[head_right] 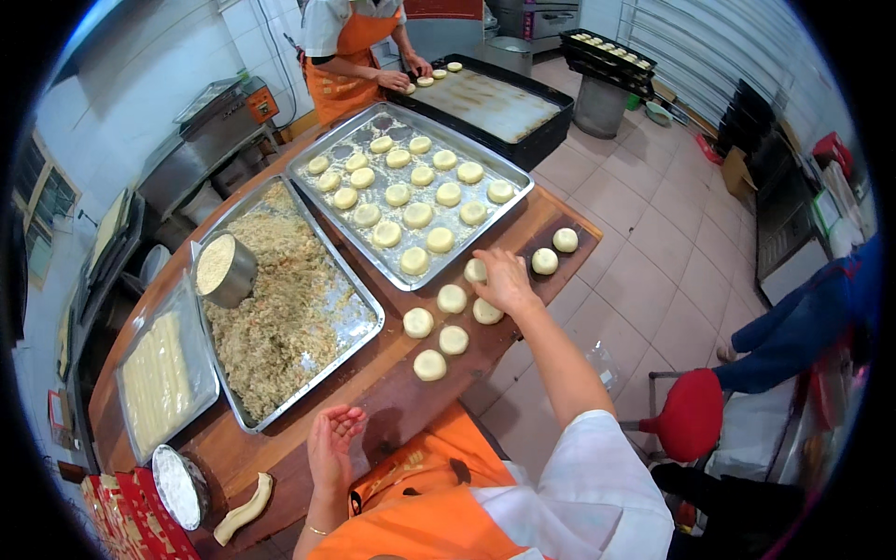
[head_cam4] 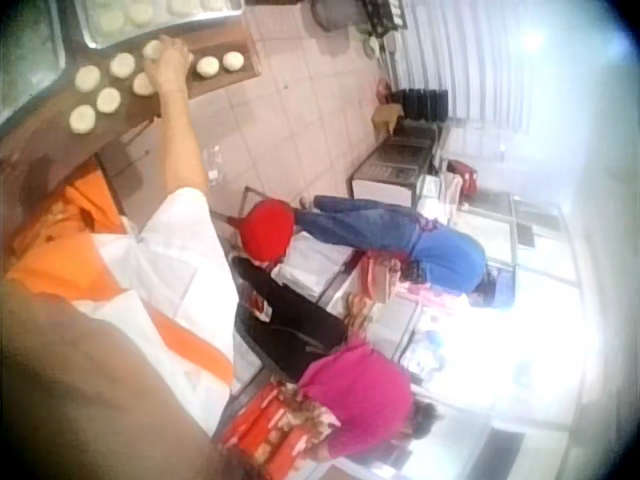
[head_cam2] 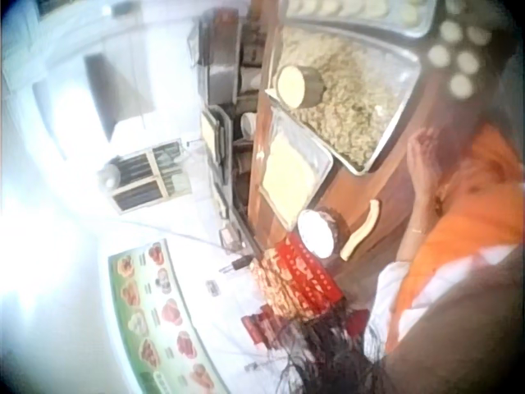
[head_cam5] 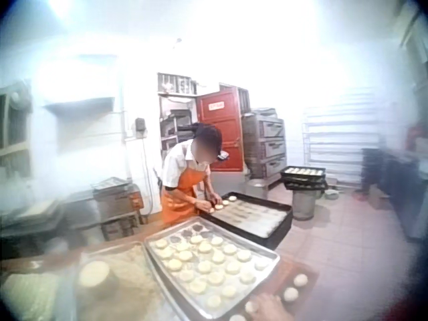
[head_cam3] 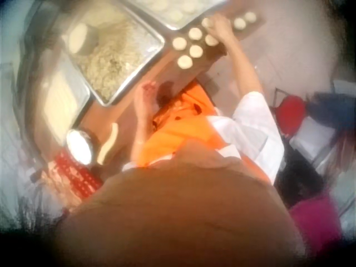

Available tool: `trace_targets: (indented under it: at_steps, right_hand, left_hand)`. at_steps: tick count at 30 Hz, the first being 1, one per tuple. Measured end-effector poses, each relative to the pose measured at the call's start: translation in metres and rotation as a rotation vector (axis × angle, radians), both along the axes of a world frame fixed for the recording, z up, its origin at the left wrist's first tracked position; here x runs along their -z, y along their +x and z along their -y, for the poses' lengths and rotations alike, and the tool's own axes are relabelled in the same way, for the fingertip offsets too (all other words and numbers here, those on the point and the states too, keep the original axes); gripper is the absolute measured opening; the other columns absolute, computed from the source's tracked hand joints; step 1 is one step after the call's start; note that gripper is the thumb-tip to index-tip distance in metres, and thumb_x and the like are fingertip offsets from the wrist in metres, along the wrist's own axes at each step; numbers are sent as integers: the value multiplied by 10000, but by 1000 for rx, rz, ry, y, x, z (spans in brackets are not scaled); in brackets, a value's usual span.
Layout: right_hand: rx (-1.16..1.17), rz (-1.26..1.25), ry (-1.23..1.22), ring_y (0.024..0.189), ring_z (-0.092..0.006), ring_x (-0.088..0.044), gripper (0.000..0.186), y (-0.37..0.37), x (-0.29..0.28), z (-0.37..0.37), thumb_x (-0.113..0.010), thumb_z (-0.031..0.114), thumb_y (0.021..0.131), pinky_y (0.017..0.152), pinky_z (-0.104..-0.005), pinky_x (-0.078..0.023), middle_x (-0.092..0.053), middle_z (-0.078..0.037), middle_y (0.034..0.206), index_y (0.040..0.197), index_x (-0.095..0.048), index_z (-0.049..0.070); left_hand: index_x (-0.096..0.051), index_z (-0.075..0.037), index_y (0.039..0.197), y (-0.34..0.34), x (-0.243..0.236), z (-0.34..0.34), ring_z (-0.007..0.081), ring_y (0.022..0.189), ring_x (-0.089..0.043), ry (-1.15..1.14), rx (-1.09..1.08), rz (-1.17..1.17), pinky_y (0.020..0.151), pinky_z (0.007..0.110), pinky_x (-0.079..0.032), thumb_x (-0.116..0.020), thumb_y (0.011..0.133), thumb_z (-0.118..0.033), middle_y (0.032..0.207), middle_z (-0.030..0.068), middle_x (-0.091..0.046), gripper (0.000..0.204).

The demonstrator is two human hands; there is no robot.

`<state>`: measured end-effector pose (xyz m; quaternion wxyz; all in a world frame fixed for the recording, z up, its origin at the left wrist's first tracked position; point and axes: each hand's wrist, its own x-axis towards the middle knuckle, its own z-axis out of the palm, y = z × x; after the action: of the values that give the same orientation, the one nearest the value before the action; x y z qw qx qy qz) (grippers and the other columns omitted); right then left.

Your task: The person prepares pastries by tearing small pieces from a long dough rope, flattening them by hand, adding filling from a large tray, and rolling them into balls before placing them on a baking sheet.

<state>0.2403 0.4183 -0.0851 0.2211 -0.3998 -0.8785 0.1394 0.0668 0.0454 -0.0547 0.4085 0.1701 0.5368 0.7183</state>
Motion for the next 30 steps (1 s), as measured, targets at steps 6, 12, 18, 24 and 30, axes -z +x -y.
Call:
trace_targets:
  at_steps: [6,12,18,24,30]
  right_hand:
    - [116,-362,140,918,-315,-620,198,6,-24,28,-686,36,806,850,-417,-490,-645,-115,982,1001,-673,71]
    - [-486,-348,-199,901,-338,-652,190,-70,-36,165,-653,41,834,795,-419,-530,-662,-138,943,1021,-674,68]
    - [-999,-378,-316,889,-356,-637,130,-167,-11,287,-666,57,846,795,-434,-533,-641,-151,915,974,-651,43]
    - [-1155,-199,-339,940,-366,-605,149,-232,-12,369,-691,89,844,823,-463,-499,-640,-173,962,971,-658,20]
    - [-1328,-81,-54,1007,-376,-559,287,-267,20,445,-751,211,797,859,-493,-469,-608,-174,989,965,-648,2]
  left_hand:
    - [-621,-13,1123,-40,11,58,172,987,-615,-203,-277,-424,921,316,-474,-483,1045,-158,1092,101,-661,214]
    - [-341,-19,1511,-102,62,203,416,1441,-310,-1253,-283,-1419,1172,499,-243,-536,975,-145,1546,241,-339,584]
    - [-508,-39,1392,-82,45,261,397,1319,-456,-1041,-148,-1254,1161,524,-273,-687,853,-154,1421,196,-503,580]
    - [-427,-93,1480,-98,25,338,321,1478,-290,-1270,-218,-1354,1191,583,-135,-703,879,-235,1525,134,-414,676]
    - [-555,-112,1335,-131,31,393,353,1300,-434,-1322,-230,-1345,1143,568,-229,-739,799,-177,1268,132,-542,570]
